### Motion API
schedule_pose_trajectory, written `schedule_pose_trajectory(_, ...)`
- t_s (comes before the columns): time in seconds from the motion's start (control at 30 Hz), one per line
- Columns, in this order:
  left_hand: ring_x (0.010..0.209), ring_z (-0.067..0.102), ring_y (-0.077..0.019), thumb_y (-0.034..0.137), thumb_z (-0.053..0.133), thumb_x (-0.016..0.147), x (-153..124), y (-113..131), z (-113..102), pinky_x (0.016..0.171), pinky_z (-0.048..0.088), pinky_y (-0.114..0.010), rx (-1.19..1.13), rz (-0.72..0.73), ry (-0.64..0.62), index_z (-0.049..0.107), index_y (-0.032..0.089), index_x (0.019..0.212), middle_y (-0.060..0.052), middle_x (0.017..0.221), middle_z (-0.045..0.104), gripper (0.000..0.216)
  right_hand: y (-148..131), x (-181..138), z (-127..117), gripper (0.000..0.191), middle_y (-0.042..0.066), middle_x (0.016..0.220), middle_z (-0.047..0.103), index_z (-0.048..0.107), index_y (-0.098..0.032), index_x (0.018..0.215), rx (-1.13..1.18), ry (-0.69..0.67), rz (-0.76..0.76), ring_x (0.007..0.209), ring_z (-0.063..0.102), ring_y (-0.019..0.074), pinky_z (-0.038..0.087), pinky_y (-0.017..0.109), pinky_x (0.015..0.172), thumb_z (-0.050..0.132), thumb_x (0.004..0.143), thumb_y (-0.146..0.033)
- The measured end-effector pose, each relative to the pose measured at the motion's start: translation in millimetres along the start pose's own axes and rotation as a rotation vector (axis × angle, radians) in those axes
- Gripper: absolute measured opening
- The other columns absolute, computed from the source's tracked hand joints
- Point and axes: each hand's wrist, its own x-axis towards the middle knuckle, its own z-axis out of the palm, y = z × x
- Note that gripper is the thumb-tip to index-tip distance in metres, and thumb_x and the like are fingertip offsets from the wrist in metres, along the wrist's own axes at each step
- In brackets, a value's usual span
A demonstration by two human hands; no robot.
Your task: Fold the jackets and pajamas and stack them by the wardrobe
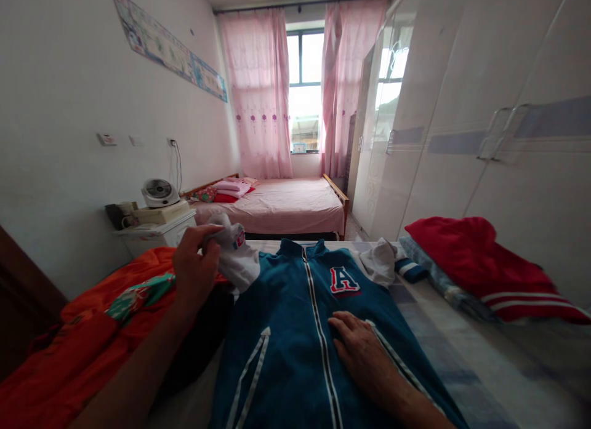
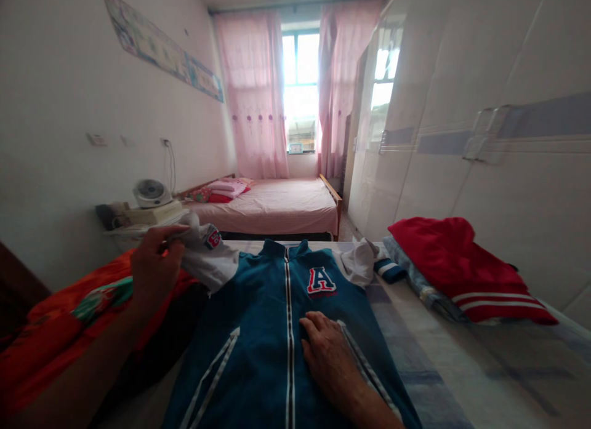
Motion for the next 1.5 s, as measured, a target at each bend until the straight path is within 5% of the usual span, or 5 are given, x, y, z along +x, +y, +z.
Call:
schedule_pose_trajectory(0.27,0.104,0.054,-0.0200,0.006,0.036,0.082,-110,57,-21,0.087,0.045,-0.032,-0.431,0.704,-0.668,0.061,0.020,0.090,-0.008,0.106,0.062,0.030,13,5,-3,0.045,0.008,0.116,0.061,0.049,-0.018,0.123,0.616,0.178,0.246,0.106,0.057,0.0195,0.042,0.034,0.095,0.028,0.091,-0.040)
schedule_pose_trajectory(0.53,0.055,0.053,-0.0126,0.015,0.030,0.083,-166,41,11,0.048,0.034,-0.022,-0.407,0.703,-0.625,0.049,0.020,0.068,-0.003,0.066,0.056,0.025,-5,-7,-14,0.043,0.006,0.122,0.053,0.046,-0.024,0.127,0.490,0.075,-0.024,0.098,0.056,0.0177,0.044,0.030,0.084,0.047,0.087,-0.039)
schedule_pose_trajectory(1.0,0.081,0.057,-0.0191,0.009,0.039,0.078,-164,49,-2,0.068,0.046,-0.027,-0.343,0.716,-0.863,0.057,0.019,0.099,-0.008,0.089,0.060,0.030,-28,18,-3,0.012,0.001,0.078,0.059,0.063,-0.018,0.071,0.371,0.005,0.015,0.075,0.056,0.0153,0.041,0.027,0.071,0.054,0.079,-0.022)
schedule_pose_trajectory(1.23,0.114,0.052,-0.0225,0.006,0.043,0.074,-152,55,-1,0.097,0.043,-0.036,-0.199,0.677,-0.925,0.054,0.020,0.119,-0.009,0.127,0.055,0.048,-63,45,-51,0.015,0.002,0.096,0.063,0.057,-0.021,0.096,0.570,0.467,-0.199,0.086,0.058,0.0145,0.044,0.026,0.075,0.044,0.089,-0.024)
schedule_pose_trajectory(1.5,0.113,0.055,-0.0265,0.027,0.040,0.089,-119,51,72,0.101,0.038,-0.043,0.088,0.283,-0.692,0.054,0.016,0.122,-0.012,0.118,0.063,0.038,-66,21,-65,0.011,0.001,0.083,0.062,0.050,-0.022,0.095,0.360,0.653,-0.226,0.073,0.058,0.0149,0.044,0.027,0.068,0.040,0.090,-0.024)
